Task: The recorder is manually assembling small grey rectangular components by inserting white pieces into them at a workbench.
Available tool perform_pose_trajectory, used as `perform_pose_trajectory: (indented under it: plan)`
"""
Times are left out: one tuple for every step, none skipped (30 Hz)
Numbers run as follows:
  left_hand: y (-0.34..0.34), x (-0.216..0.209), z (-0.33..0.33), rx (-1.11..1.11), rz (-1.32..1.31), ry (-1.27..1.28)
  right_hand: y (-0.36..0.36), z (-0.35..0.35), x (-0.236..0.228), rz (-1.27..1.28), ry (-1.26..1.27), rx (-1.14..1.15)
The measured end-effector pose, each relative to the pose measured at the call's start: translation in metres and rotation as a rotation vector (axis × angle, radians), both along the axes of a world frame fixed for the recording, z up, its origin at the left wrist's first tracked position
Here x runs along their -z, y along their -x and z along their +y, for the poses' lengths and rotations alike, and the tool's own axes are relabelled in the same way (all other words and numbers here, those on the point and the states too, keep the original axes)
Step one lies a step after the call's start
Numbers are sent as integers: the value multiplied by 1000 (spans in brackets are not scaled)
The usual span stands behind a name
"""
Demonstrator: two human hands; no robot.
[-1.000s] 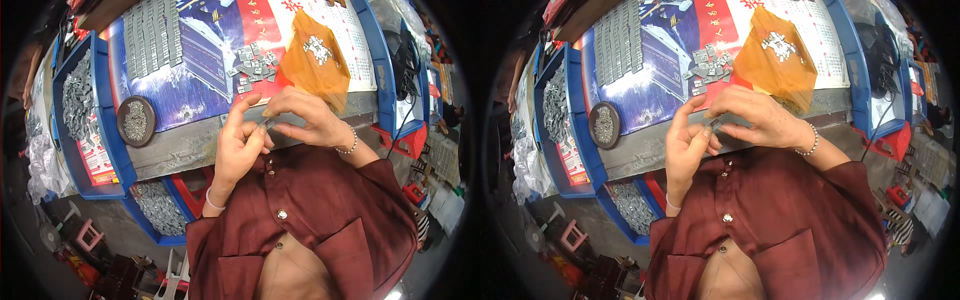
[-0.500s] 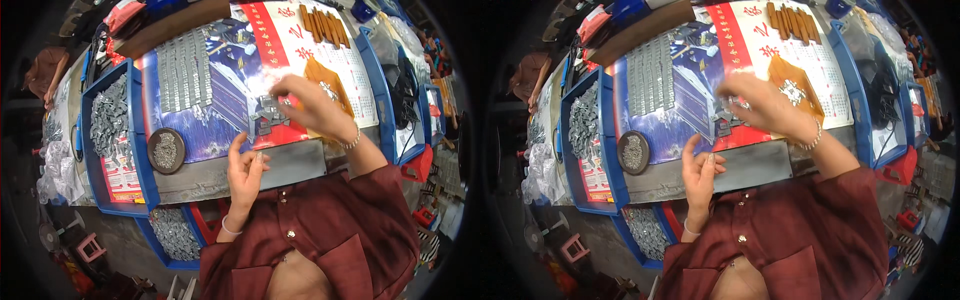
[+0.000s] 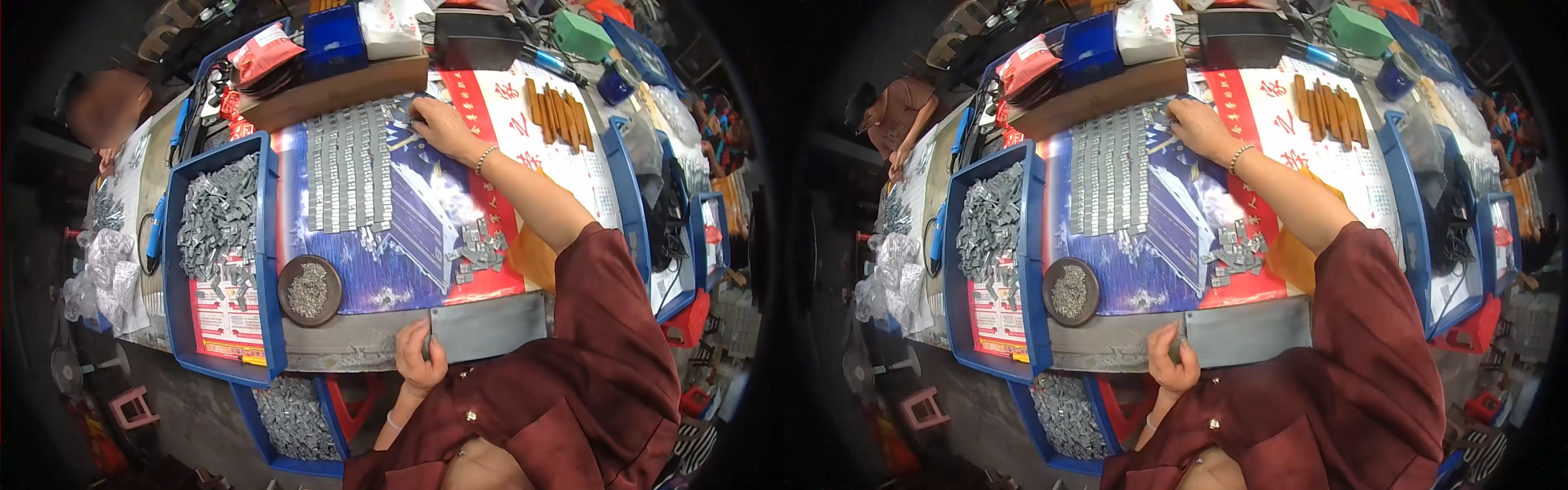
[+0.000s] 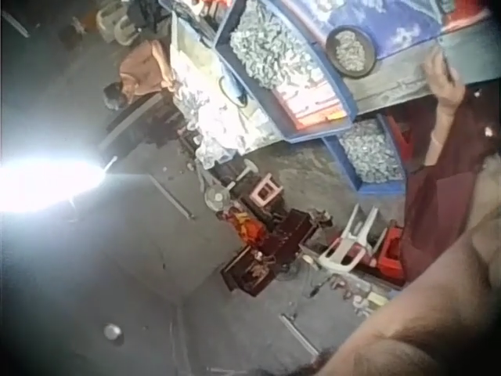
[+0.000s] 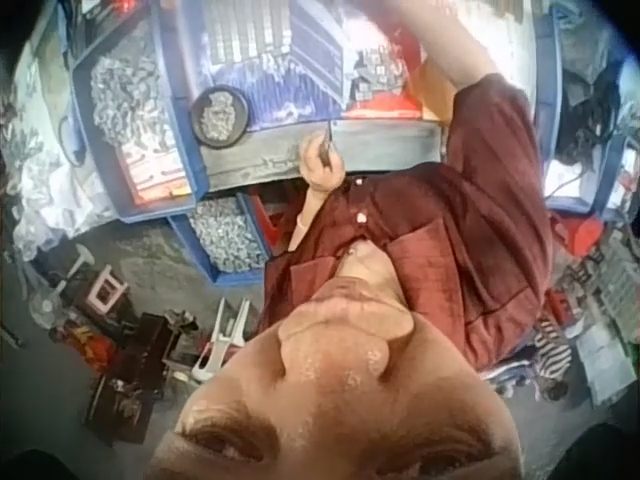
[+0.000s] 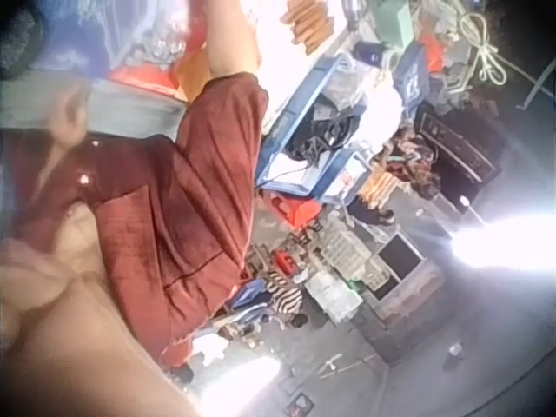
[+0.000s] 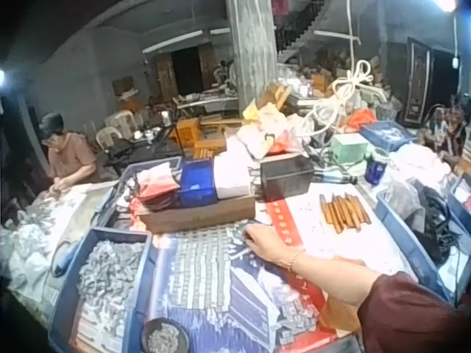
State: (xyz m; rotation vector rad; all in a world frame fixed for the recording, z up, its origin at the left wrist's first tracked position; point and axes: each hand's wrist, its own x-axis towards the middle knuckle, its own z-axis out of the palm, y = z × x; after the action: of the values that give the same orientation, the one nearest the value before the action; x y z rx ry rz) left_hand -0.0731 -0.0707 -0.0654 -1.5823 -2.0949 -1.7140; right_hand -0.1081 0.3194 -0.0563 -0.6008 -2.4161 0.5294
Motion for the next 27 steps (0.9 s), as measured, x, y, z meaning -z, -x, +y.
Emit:
perform_pose_trajectory:
  plan:
    - [0, 0, -1, 7, -13, -14, 6, 3, 1, 22, 25, -10]
    - [1, 0, 0, 14, -26, -27, 10, 7, 3, 21, 23, -14]
    - [1, -1, 2, 2, -18, -47, 14, 11, 4, 40, -4, -12]
    - [1, 0, 3, -4, -19, -47, 19, 13, 5, 59, -28, -13]
    - [0, 2, 1, -8, -22, -48, 22, 15, 6, 70, -28, -29]
    - [0, 4, 0, -11, -26, -50, 25, 17, 7, 69, -27, -33]
    - [0, 6, 0, -16, -28, -48, 28, 17, 7, 79, -18, -24]
    - [-1, 7, -1, -10, -41, -52, 31, 18, 7, 88, -9, -14]
    - [-1, 8, 0, -3, -54, -56, 32, 19, 6, 81, -4, -7]
    - [-1, 8, 0, -8, -56, -54, 34, 19, 6, 80, -1, -12]
    - [0, 8, 0, -5, -49, -52, 36, 19, 6, 91, -3, -6]
    - [0, 8, 0, -1, -42, -50, 38, 18, 6, 102, -4, 0]
    - [0, 8, 1, -1, -44, -49, 39, 19, 7, 99, -16, 11]
    - [1, 7, 2, 1, -40, -59, 40, 21, 8, 98, -16, 11]
    - [1, 6, 3, 4, -37, -69, 40, 22, 8, 92, -18, 10]
    - [1, 7, 3, 4, -37, -69, 41, 23, 9, 87, -19, 8]
    - [1, 8, 3, 5, -34, -66, 41, 23, 9, 87, -20, 7]
    - [1, 8, 3, 7, -31, -64, 42, 24, 10, 85, -17, 15]
    - [1, 8, 2, 6, -30, -65, 43, 23, 11, 84, -13, 21]
    - [1, 8, 2, 5, -22, -65, 44, 23, 11, 85, -14, 21]
    - [1, 8, 1, 4, -13, -66, 45, 22, 12, 104, -15, 22]
    - [1, 8, 1, 4, -12, -69, 46, 22, 11, 123, -17, 24]
    - [0, 8, 0, 1, -5, -65, 46, 21, 11, 124, -21, 25]
    - [-1, 8, 0, -2, 3, -61, 46, 21, 11, 125, -28, 24]
    - [-1, 8, -1, -2, 5, -63, 46, 20, 12, 126, -33, 24]
    - [-2, 8, -1, -4, 3, -63, 45, 21, 12, 127, -34, 24]
    - [-2, 8, -1, -5, 0, -62, 42, 22, 12, 137, -30, 11]
